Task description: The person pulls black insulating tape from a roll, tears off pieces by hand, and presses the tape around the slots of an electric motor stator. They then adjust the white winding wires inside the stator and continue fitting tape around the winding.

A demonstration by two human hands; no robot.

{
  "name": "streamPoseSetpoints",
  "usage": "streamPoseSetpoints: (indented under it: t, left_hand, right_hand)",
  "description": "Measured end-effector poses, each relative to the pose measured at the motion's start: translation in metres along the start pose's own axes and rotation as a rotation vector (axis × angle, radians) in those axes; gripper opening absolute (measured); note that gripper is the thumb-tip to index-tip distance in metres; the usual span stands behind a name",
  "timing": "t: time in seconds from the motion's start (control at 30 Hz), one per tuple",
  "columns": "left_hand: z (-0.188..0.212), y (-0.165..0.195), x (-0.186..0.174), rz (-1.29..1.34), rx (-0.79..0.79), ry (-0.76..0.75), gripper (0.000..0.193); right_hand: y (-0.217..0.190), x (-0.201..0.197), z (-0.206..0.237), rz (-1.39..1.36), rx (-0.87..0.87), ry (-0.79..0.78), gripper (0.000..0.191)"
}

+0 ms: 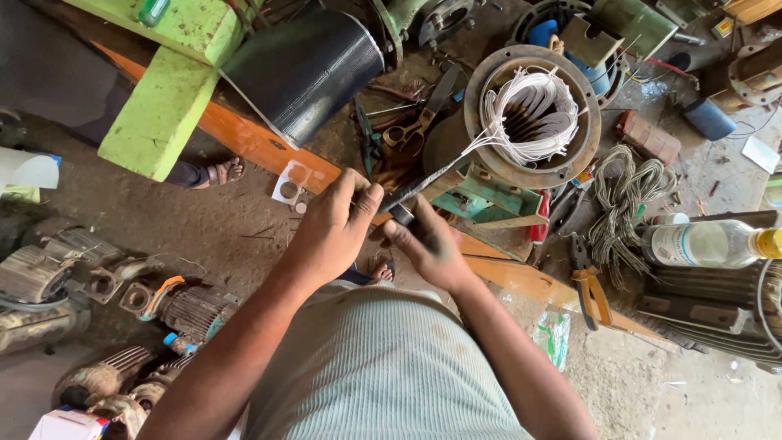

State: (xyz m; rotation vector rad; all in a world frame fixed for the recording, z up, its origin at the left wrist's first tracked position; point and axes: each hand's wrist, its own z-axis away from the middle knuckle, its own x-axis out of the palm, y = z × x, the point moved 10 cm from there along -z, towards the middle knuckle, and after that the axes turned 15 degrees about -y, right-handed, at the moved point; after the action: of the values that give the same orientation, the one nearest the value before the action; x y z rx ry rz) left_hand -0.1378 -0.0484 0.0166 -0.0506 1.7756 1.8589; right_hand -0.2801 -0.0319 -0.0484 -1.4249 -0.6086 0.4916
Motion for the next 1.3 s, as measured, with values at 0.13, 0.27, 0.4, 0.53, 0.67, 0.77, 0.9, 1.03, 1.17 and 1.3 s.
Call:
streamPoseSetpoints:
  t: [0.13, 0.27, 0.4, 0.53, 0.67, 0.77, 0.9, 1.03, 1.17, 1.3]
  left_hand:
    - [0.012, 0.034, -0.001, -0.077, 0.312, 0.094, 0.025]
    - [0.01, 0.028, 0.006, -0.07, 0.229, 0.127, 0.023]
    - [0.009, 0.026, 0.008, -0.056, 0.215, 0.094, 0.023]
    - [0.007, 0.018, 0.01, 0.005, 0.142, 0.015, 0.023]
    - [0.01, 0.011, 0.017, 0.061, 0.11, 0.025, 0.023]
    - [0.013, 0.018, 0.023, -0.053, 0.22, 0.067, 0.02]
    - [0.01, 0.014, 0.027, -0.159, 0.248, 0.072, 0.02]
    - [0.002, 0.004, 0.025, -0.073, 0.197, 0.036, 0.027]
    - [0.002, 0.007, 0.031, 0.004, 0.231, -0.115, 0.029]
    - [-0.003, -0.015, 0.027, -0.024, 0.049, -0.194, 0.035]
  right_hand:
    - [-0.002, -0.004, 0.016, -0.067, -0.016, 0.047, 0.033]
    - [-0.016, -0.007, 0.028, 0.008, -0.002, 0.07, 0.025]
    - [-0.038, 0.005, 0.032, -0.097, -0.136, 0.004, 0.023]
    - [-0.018, 0.007, 0.028, -0.57, -0.013, 0.073, 0.039]
    - [-0.013, 0.001, 0.027, -0.127, 0.155, 0.072, 0.037]
    - [-0.034, -0.007, 0.028, 0.289, 0.153, 0.144, 0.031]
    - [-0.088, 0.017, 0.023, 0.267, -0.076, 0.0, 0.027]
    - [-0.163, 0.104, 0.064, -0.042, -0.461, -0.857, 0.047]
    - [-0.141, 0.058, 0.061, 0.082, -0.199, -0.32, 0.035]
    - [-0.087, 0.009, 0.076, 0.047, -0.098, -0.088, 0.037]
